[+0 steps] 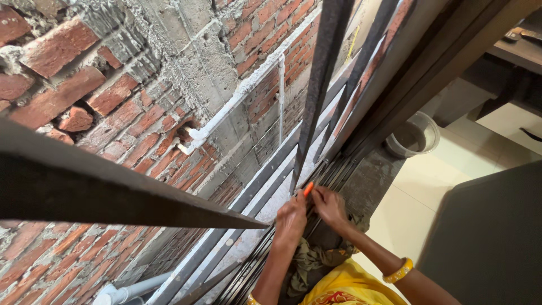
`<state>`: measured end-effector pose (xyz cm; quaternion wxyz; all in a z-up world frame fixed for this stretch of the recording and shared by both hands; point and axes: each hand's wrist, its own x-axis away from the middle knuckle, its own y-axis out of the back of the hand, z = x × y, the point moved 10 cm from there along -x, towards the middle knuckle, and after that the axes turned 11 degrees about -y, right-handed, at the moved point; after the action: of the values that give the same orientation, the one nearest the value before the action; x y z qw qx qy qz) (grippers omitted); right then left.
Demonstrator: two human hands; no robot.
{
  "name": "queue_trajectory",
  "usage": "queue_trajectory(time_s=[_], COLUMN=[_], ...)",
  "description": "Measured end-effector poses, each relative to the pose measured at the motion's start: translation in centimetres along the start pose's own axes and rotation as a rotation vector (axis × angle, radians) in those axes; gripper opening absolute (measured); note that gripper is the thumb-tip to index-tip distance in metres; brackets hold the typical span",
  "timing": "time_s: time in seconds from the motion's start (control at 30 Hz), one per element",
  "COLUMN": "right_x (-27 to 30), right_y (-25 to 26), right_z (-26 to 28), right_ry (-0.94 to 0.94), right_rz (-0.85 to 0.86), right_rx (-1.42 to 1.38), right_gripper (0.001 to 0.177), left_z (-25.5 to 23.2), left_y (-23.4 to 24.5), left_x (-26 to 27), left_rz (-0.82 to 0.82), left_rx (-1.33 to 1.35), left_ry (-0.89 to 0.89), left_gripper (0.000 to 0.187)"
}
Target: The person scrubs the lower metal frame of a window with a small orange-handled brush and a cloth. They repeatedly dip the cloth into a nearby bucket of water to wet it and continue scrubbing the frame and adjacent mesh screen area.
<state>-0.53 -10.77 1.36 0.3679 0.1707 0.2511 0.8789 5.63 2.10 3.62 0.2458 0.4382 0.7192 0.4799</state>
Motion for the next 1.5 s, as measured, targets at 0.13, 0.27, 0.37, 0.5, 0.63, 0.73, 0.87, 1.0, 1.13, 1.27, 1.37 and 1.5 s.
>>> queue_trajectory(time_s=[0.13,0.27,0.37,0.5,0.63,0.73,0.87,1.0,1.13,1.27,1.37,1.5], right_x=[-0.6,-2.0,-2.5,-2.8,-2.0,-1.9,-2.2,-2.1,-2.2,-2.0,-2.2,-2.2], right_y=[1.6,0.6,-0.2,-0.7,-0.3,0.3,-0.1,-0.6,0.0,-0.2,-0.5,-0.5], right_z=[-1.0,-3.9,-5.7,-5.7,-5.7,-4.6,-5.2,-6.0,-5.0,-5.4,-5.6,-6.2], right_ry=[0.09,-0.145,-0.219,-0.196,-0.312,-0.239,-0.269,-0.28,-0.124,-0.155,-0.189,-0.172], right_rz=[-0.181,0.028,0.123,0.147,0.162,0.145,0.131,0.139,0.128,0.101,0.072,0.069], right_rx=[0.199,-0.089,-0.322,-0.407,-0.355,-0.321,-0.339,-0.336,-0.302,-0.305,-0.348,-0.375], right_gripper=[0.023,0.024,0.025,0.026,0.026,0.025,0.026,0.027,0.03,0.027,0.026,0.024], left_z=[0.6,1.5,1.2,1.9,4.0,1.6,-1.4,-0.4,-0.7,-0.1,2.5,2.2], left_y=[-2.1,-4.5,-5.0,-6.5,-9.7,-9.0,-6.3,-4.7,-6.4,-5.6,-4.4,-5.1], left_x=[-0.9,-4.6,-4.9,-5.4,-5.2,-5.8,-3.9,-3.5,-3.4,-4.2,-6.0,-6.1], left_rz=[0.269,0.098,-0.088,-0.018,0.104,0.13,0.014,-0.123,-0.011,-0.019,0.022,0.042], left_rx=[0.101,-0.004,-0.167,-0.182,0.149,-0.19,-0.394,-0.434,-0.687,-0.343,0.084,0.059], left_ry=[0.103,-0.031,-0.188,-0.165,0.102,-0.028,-0.21,-0.27,-0.408,-0.273,-0.025,0.037], left_gripper=[0.053,0.064,0.048,0.055,0.035,0.054,0.059,0.05,0.062,0.035,0.028,0.03])
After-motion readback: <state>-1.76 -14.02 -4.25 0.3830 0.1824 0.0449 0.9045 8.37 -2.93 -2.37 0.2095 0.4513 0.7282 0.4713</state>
